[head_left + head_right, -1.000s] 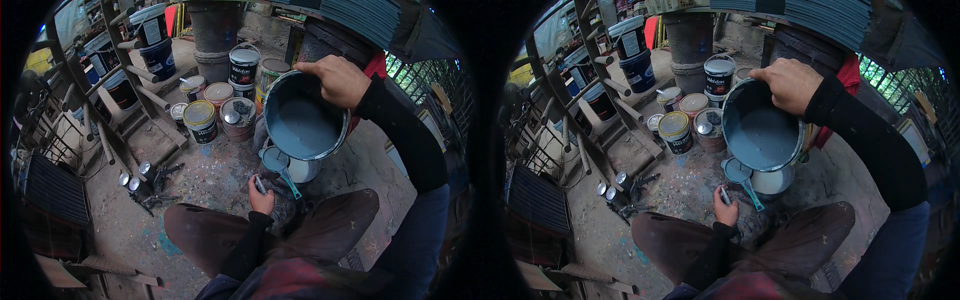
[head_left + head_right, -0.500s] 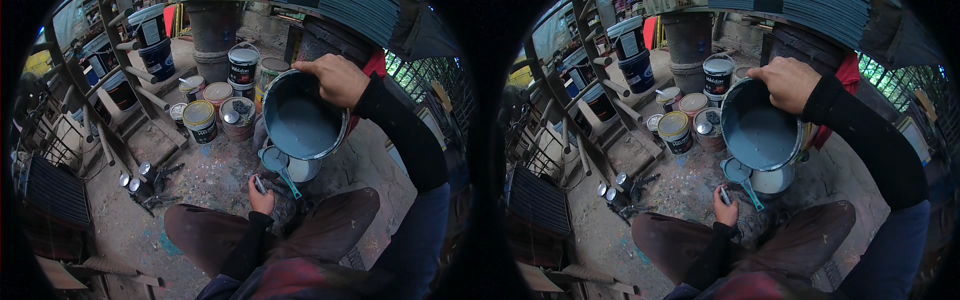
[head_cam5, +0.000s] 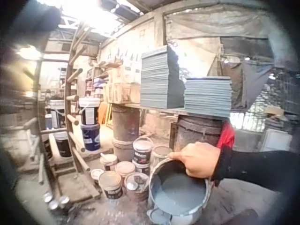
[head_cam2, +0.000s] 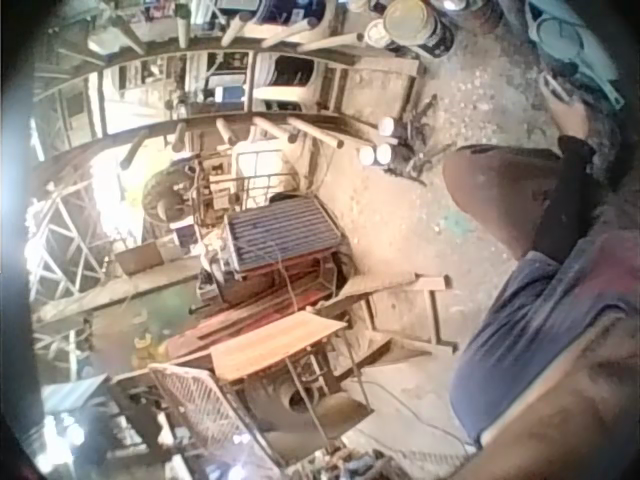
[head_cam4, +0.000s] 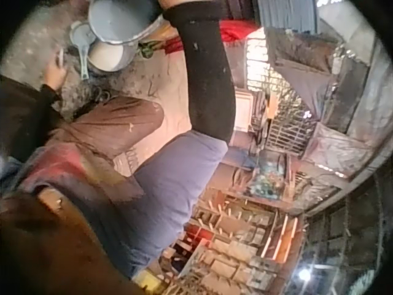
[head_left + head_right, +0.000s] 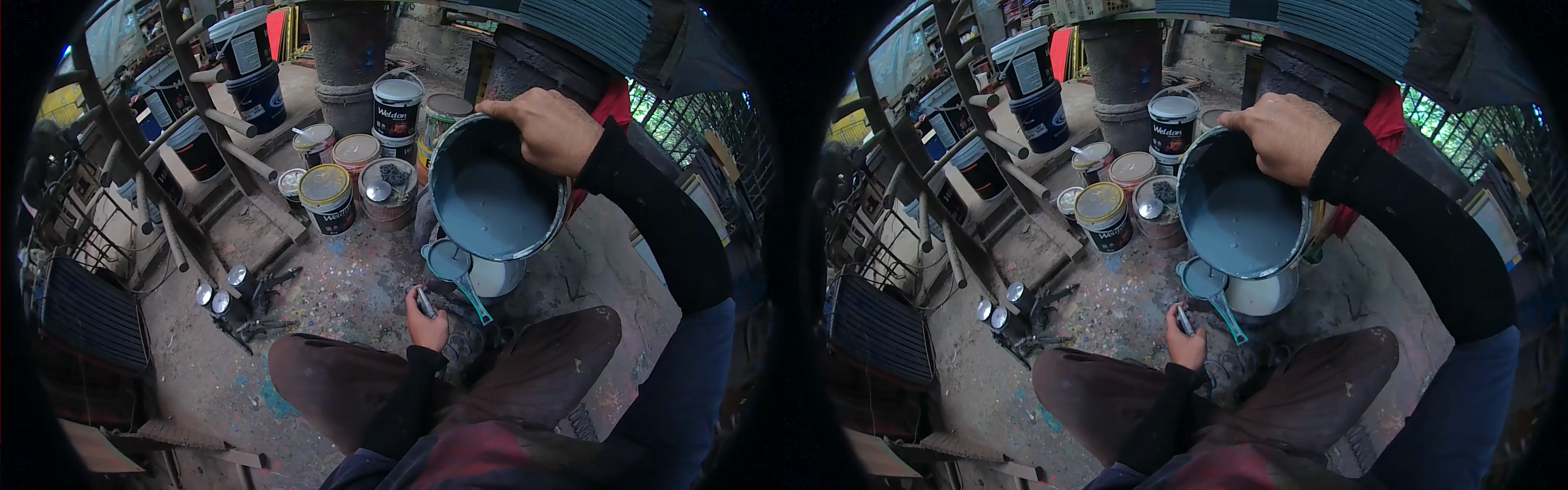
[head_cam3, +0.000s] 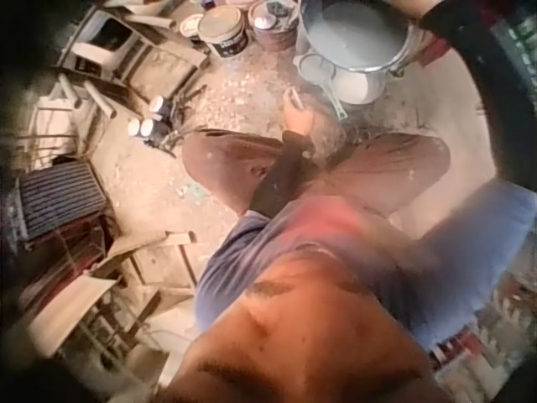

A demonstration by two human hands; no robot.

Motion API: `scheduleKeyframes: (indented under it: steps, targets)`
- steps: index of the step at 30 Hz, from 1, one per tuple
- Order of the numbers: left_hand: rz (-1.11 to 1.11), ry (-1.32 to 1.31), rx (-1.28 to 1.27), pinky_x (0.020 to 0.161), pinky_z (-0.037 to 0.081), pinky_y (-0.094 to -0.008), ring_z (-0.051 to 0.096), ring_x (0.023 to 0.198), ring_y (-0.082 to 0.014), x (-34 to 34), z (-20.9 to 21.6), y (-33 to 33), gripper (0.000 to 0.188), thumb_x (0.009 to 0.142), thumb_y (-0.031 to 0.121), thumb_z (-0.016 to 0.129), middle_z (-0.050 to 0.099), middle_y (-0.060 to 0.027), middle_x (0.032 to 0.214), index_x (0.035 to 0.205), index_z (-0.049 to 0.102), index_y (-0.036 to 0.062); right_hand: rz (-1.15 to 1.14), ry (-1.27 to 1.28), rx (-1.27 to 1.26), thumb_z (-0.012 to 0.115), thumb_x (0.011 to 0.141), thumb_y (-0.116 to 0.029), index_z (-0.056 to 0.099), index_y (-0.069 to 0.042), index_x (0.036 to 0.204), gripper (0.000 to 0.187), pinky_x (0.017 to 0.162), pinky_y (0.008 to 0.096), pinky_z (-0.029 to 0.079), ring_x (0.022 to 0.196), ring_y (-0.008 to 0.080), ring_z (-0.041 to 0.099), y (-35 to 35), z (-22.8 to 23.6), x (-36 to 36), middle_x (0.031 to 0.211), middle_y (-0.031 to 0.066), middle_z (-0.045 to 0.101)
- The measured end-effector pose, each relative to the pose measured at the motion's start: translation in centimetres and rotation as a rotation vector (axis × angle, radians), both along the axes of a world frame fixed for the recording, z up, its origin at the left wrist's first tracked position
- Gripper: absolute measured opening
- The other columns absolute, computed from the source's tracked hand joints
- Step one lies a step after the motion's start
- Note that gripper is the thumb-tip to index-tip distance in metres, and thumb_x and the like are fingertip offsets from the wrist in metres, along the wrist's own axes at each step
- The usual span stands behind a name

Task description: The person sits on the floor of a workshop and mixes a grey liquid in a bucket using a green plastic scoop. They then pour the mixture into a smaller container and continue to stir it.

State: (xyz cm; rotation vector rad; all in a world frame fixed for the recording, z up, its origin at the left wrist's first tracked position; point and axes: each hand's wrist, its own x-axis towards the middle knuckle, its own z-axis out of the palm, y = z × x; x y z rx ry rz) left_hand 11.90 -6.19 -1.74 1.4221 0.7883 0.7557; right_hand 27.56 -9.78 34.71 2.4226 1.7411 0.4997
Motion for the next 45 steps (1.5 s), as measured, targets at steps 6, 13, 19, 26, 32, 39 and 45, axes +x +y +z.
scheduleKeyframes:
  steps: [6,13,19,26,32,39,45]
  targets:
    - [0.003,-0.008,0.084,0.079,0.045,-0.0295,0.052,0.09,-0.0164,0.2,-0.9,0.1,0.06,0.068,-0.006,0.058,0.051,-0.0082,0.114,0.124,0.038,0.0033,-0.001,0.009,0.002,0.049,0.071,0.0,0.056,-0.004,0.117,0.047,0.077,0.0429,0.05,0.085,0.037,0.061,0.1,0.0,0.0,0.087,0.0237,0.062]
    - [-0.016,-0.021,0.036,0.08,0.044,-0.0292,0.052,0.09,-0.0164,0.0,-0.2,0.1,0.06,0.067,-0.006,0.056,0.051,-0.0089,0.115,0.124,0.039,0.0017,0.038,-0.008,0.034,0.048,0.066,0.003,0.055,-0.006,0.119,0.054,0.073,0.0442,0.048,0.082,0.0366,0.059,0.0,-0.6,0.7,0.083,0.021,0.061]
    - [-0.016,-0.023,0.005,0.08,0.044,-0.0292,0.052,0.09,-0.0164,-0.3,0.7,0.2,0.061,0.066,-0.006,0.056,0.051,-0.0093,0.114,0.124,0.039,0.0,0.072,-0.003,0.048,0.048,0.066,0.004,0.056,-0.005,0.118,0.054,0.072,0.0441,0.048,0.079,0.037,0.06,0.2,-0.6,0.4,0.08,0.0215,0.061]
    - [-0.006,-0.06,0.011,0.077,0.045,-0.0275,0.051,0.088,-0.0144,-0.1,-0.5,0.4,0.06,0.066,-0.008,0.055,0.05,-0.0074,0.107,0.124,0.039,0.0013,0.1,0.009,0.035,0.049,0.065,0.005,0.055,-0.005,0.118,0.054,0.072,0.0432,0.049,0.08,0.036,0.06,0.6,-0.6,0.3,0.081,0.0214,0.062]
    - [-0.005,-0.077,-0.031,0.076,0.044,-0.0265,0.051,0.088,-0.0134,-0.1,-0.5,0.3,0.059,0.067,-0.009,0.055,0.05,-0.0061,0.104,0.123,0.04,0.003,0.099,0.002,0.032,0.049,0.066,0.005,0.054,-0.005,0.118,0.054,0.072,0.0436,0.049,0.081,0.0358,0.06,0.7,-0.8,0.7,0.082,0.021,0.062]
    - [0.008,-0.076,0.006,0.078,0.044,-0.0272,0.051,0.087,-0.0134,-0.2,-0.5,0.5,0.058,0.067,-0.009,0.055,0.051,-0.0057,0.106,0.122,0.041,0.0035,0.096,-0.012,0.032,0.049,0.068,0.003,0.054,-0.006,0.118,0.052,0.072,0.0444,0.049,0.082,0.0361,0.061,0.8,-0.6,0.3,0.084,0.0213,0.062]
    - [0.01,-0.072,0.011,0.079,0.044,-0.0279,0.051,0.087,-0.0141,-0.5,-0.3,0.8,0.058,0.066,-0.009,0.055,0.05,-0.0063,0.109,0.122,0.041,0.0033,0.096,-0.009,0.007,0.049,0.068,0.003,0.055,-0.007,0.118,0.051,0.073,0.0446,0.049,0.082,0.0367,0.06,1.1,-0.3,0.0,0.084,0.0206,0.062]
